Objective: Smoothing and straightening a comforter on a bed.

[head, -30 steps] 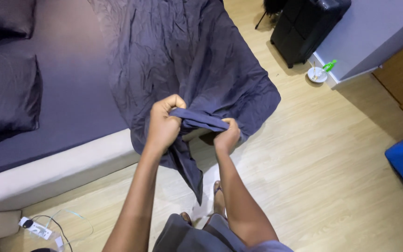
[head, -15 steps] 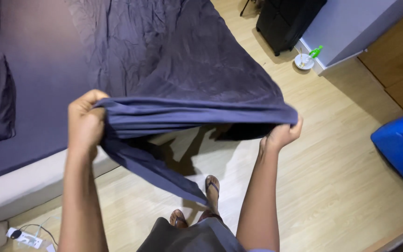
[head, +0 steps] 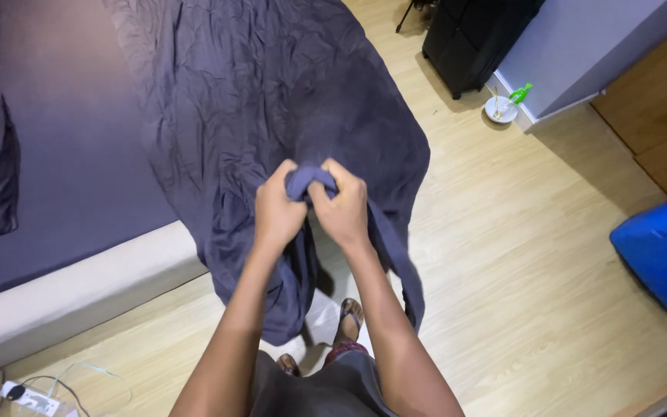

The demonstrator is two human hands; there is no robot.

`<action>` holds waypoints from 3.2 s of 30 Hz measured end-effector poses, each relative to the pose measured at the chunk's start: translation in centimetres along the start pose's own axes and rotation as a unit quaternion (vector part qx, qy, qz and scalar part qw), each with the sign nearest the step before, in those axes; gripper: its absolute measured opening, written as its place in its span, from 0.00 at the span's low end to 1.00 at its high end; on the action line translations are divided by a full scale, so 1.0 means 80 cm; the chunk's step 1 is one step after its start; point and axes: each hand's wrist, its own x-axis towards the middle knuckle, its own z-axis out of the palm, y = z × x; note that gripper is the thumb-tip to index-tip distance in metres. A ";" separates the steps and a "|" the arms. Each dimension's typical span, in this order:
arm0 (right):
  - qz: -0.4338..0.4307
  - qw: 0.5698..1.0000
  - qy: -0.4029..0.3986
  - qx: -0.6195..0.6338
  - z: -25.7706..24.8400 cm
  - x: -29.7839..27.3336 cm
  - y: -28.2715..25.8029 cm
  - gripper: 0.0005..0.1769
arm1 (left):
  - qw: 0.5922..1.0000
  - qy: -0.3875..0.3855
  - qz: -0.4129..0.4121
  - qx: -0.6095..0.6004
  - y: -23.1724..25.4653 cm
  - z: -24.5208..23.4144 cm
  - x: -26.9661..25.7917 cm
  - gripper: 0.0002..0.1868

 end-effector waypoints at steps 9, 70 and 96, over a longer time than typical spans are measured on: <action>0.023 0.979 -0.062 0.192 -0.066 0.035 0.073 0.20 | 0.984 0.019 -0.148 -0.101 0.062 0.041 0.037 0.09; 0.298 0.892 0.175 0.291 -0.179 -0.038 0.173 0.20 | 0.855 -0.258 -0.212 -0.396 0.011 0.099 0.103 0.07; -0.072 0.943 0.081 -0.314 -0.258 0.012 0.187 0.08 | 0.864 -0.427 0.004 0.266 0.142 0.160 -0.044 0.26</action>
